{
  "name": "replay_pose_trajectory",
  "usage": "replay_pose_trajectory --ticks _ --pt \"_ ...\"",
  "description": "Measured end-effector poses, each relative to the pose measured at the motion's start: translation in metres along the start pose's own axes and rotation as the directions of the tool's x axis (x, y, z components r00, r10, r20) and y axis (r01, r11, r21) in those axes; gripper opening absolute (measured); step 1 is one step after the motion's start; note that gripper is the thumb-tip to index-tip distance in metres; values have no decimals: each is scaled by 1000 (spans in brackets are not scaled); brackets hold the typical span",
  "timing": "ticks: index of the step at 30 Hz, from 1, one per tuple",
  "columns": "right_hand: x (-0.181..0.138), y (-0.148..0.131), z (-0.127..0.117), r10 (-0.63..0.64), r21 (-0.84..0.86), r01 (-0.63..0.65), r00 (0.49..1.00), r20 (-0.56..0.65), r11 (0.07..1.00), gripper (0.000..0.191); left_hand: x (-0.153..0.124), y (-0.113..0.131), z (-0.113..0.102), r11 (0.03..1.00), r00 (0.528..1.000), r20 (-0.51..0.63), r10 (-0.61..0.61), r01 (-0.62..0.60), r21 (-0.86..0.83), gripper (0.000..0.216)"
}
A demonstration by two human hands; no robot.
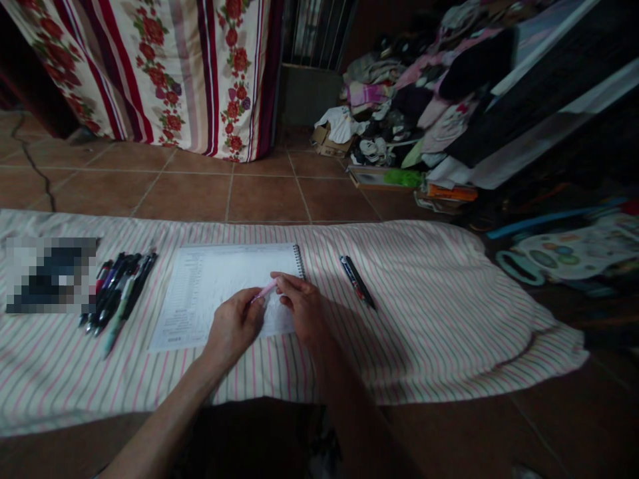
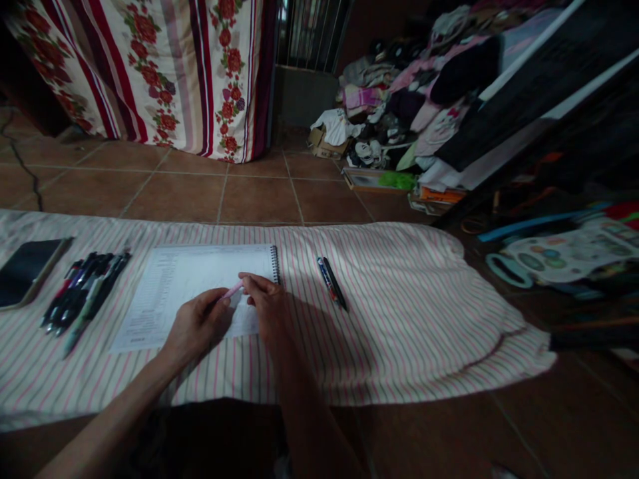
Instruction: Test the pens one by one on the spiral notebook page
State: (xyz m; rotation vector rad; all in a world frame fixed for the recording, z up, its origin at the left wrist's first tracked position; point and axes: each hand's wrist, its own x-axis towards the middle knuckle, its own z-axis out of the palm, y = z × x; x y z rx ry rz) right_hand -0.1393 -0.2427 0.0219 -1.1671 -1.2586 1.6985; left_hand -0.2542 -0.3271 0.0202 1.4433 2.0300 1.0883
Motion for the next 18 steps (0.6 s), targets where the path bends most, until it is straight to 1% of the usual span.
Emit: replay_pose_trajectory --ticks 3,6,9,12,15,18 --pt "-1 0 1 -41 -9 41 999 25 999 27 -2 1 2 997 999 -19 47 -46 55 31" --pt "-1 1 3 -65 17 65 996 53 998 29 -3 2 2 989 994 -38 105 -100 112 32" --pt "-1 1 6 3 118 -6 1000 22 993 34 -2 3 0 974 991 -34 128 -119 191 31" --pt "-1 1 9 53 180 -48 998 -24 982 35 -2 3 0 940 991 -37 131 -113 323 32" --pt "-1 2 10 63 178 -49 995 -72 983 34 -5 4 3 906 988 -53 143 -110 408 33" --pt "1 4 9 64 114 -54 994 -90 992 32 -8 5 6 884 987 -73 144 -95 457 33"
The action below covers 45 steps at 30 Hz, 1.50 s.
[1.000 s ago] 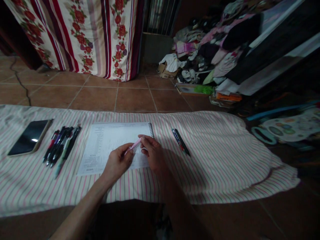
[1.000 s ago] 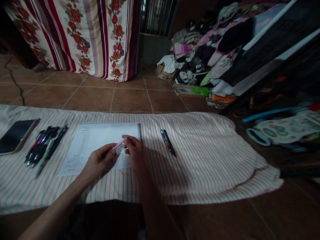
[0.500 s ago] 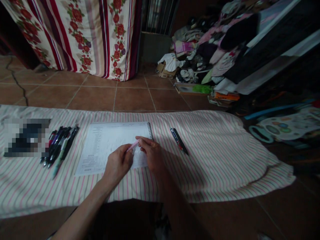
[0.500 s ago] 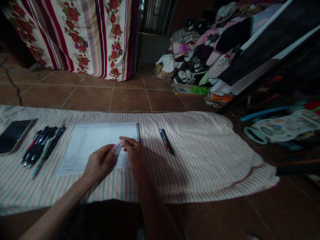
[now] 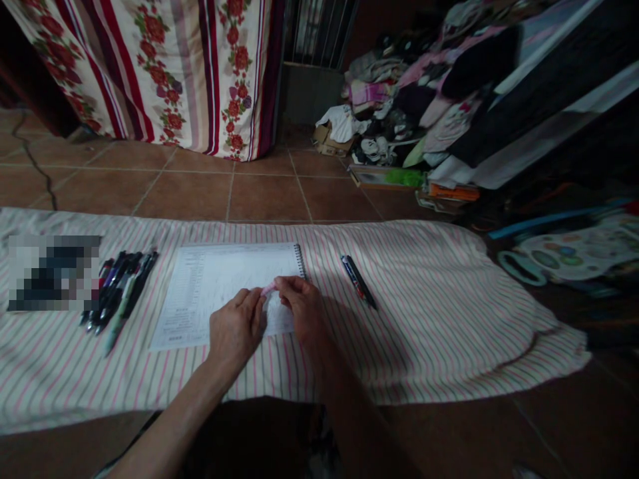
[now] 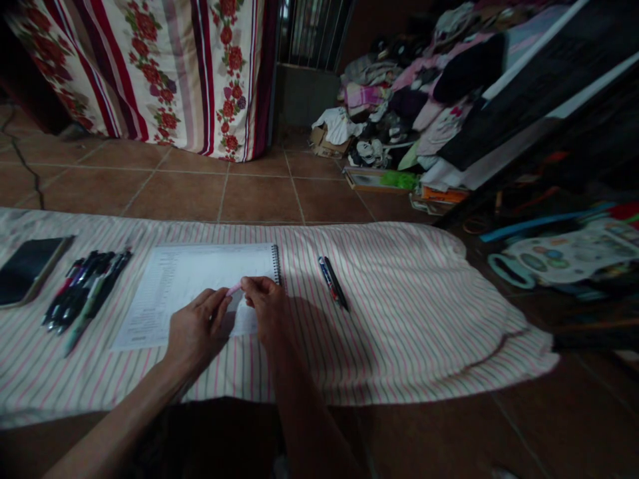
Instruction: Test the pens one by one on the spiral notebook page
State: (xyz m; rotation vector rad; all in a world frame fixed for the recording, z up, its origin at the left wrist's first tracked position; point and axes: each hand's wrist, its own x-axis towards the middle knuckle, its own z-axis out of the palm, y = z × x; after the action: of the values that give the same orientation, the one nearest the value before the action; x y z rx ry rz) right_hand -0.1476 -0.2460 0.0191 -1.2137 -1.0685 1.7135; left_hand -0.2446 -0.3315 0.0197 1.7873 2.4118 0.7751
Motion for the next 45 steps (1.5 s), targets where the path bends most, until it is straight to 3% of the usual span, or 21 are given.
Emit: replay_pose_trajectory --ticks 8,19,23,26,31,38,45 --pt "-2 -5 -1 -104 -178 97 994 -33 979 23 2 5 -3 997 996 41 -74 75 -9 33" --pt "-1 1 1 -164 -34 165 986 39 986 18 6 6 -11 943 975 148 -167 201 -265 33" --pt "-2 2 4 -71 168 47 988 138 985 27 6 1 -12 974 985 91 -146 159 -161 34" --pt "-4 0 5 -5 228 -25 991 133 973 30 5 -1 -11 989 993 49 -110 114 -96 35" --pt "-3 0 3 49 119 -59 995 84 991 31 1 1 -8 996 996 4 -90 90 13 33" --pt "-1 4 1 -40 -38 40 999 -1 998 26 0 2 -7 996 998 14 -59 58 72 32" --pt "-2 5 2 -83 -6 83 997 7 997 26 1 3 -9 994 994 35 -104 103 35 32"
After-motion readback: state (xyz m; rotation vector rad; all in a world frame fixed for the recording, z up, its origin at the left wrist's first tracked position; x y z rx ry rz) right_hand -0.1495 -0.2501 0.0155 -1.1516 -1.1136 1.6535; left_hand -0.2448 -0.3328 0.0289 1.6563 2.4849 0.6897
